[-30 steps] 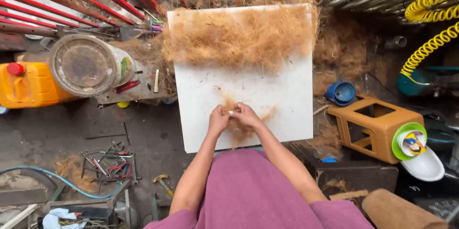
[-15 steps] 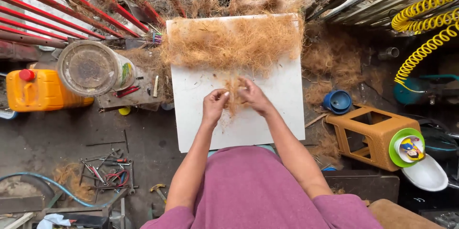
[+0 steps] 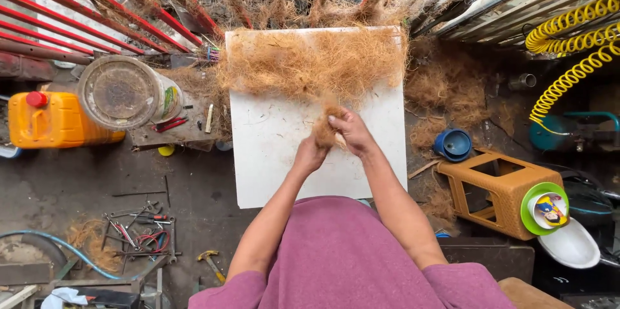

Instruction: Manually spreading and thinning out coconut fiber on a flat surface to prepare a uniform sheet.

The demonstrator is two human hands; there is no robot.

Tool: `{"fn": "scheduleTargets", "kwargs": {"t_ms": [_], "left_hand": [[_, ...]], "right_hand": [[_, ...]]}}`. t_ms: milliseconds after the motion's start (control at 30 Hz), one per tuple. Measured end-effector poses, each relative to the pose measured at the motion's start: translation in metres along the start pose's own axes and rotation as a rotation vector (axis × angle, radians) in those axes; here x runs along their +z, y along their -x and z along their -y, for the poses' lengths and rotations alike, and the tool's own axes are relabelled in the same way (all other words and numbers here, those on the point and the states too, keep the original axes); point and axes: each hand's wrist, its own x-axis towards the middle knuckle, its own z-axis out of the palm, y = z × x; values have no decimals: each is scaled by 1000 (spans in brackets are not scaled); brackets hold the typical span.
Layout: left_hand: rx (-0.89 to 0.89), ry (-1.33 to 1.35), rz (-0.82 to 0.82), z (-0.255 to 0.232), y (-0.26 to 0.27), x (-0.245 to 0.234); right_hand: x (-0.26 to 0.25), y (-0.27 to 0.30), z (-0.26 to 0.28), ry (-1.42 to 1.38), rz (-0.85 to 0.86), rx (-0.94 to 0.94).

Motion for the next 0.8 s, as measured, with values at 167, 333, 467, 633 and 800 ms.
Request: {"fn": "scheduleTargets", "kwargs": {"t_ms": [167,333,467,633,800], "left_hand": [[29,-228,262,55,25,39],[57,-407,521,3,52,-22],[123,-388,116,-69,45,-86],[335,-295,115,-91,35,-70],[369,-342,-69,-14,26,-7]], "right_hand": [[-4,41,98,32,-44,-41],[-37,61,122,174,81,-30],[-13,89,147,345,245,86],[-15,91,122,432,388,182],[-28,95,158,684,391,142]]}}
